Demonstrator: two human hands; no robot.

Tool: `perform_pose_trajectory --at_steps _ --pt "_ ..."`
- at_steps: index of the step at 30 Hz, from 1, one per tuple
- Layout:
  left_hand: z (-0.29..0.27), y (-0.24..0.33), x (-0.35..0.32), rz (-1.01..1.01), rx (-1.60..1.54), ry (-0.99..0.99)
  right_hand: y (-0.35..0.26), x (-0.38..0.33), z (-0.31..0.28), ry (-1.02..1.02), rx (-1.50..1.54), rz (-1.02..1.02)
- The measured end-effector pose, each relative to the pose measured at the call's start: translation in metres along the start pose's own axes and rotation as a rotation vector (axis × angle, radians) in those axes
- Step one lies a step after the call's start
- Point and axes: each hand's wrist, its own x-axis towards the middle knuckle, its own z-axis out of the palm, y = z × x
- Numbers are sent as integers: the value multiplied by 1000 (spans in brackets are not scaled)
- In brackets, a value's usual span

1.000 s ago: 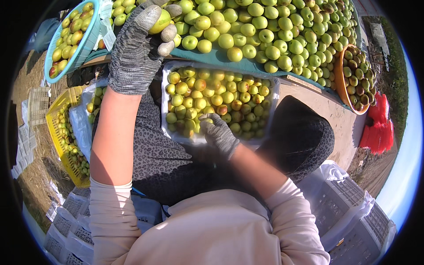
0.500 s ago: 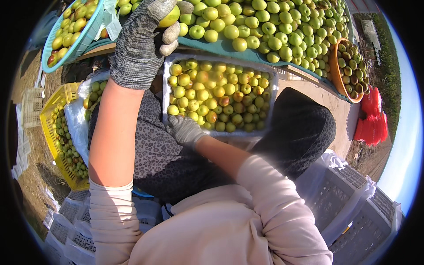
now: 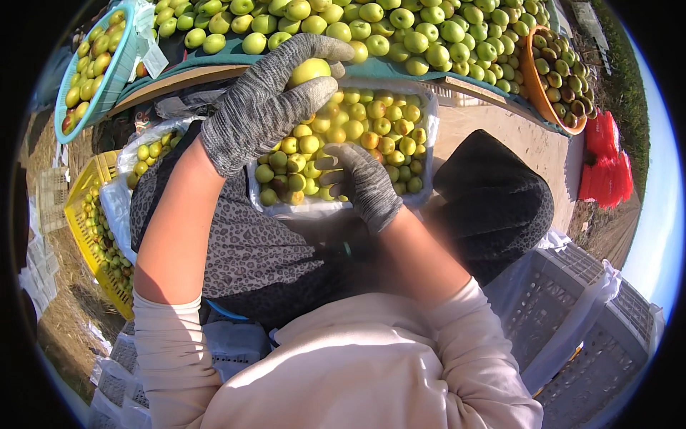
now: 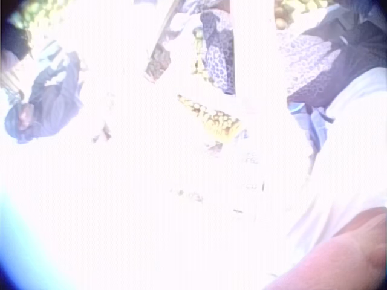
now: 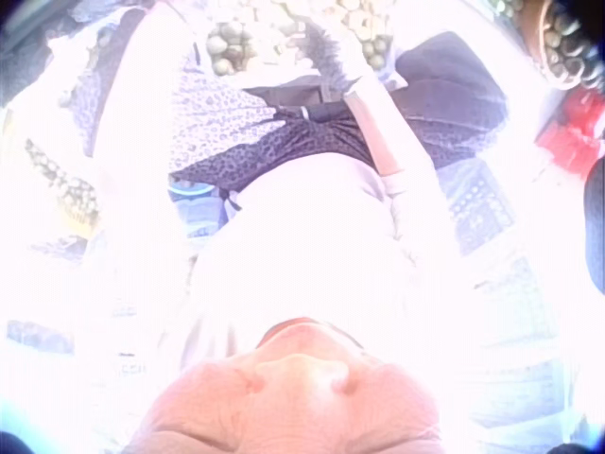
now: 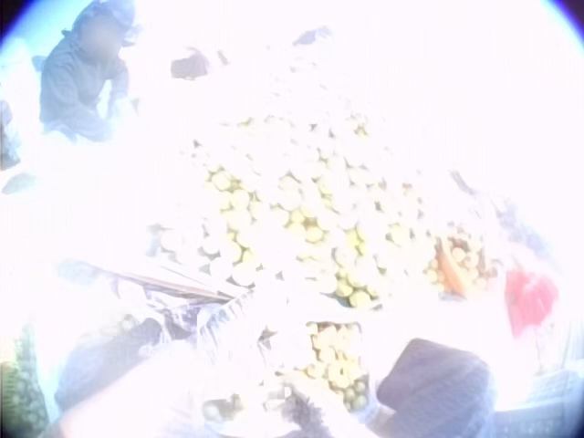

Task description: The person sorts green plums by hand, picking them from a large pile on a table and placing them into white crates below. The person repeatedly reaches, selects, and transfers plums, occasionally adjusting the pile.

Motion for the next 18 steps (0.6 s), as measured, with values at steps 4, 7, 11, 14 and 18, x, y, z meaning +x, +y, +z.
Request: perform_pose_trajectory --at_steps 4,7,11,14,18 --pt "54 -8 -18 155 616 -267 -43 -19 0 -81 604 -188" --pt "65 -11 -25 190 733 -272 -47 -17 -5 -24 572 -162" --pt "33 -17 -15 49 555 -355 -9 -12 -42 34 198 -62" --pt "10 -17 -3 -51 716 -238 44 -8 -65 94 191 114" --pt "-3 -13 5 -85 725 -158 89 -1 -76 224 -436 -68"
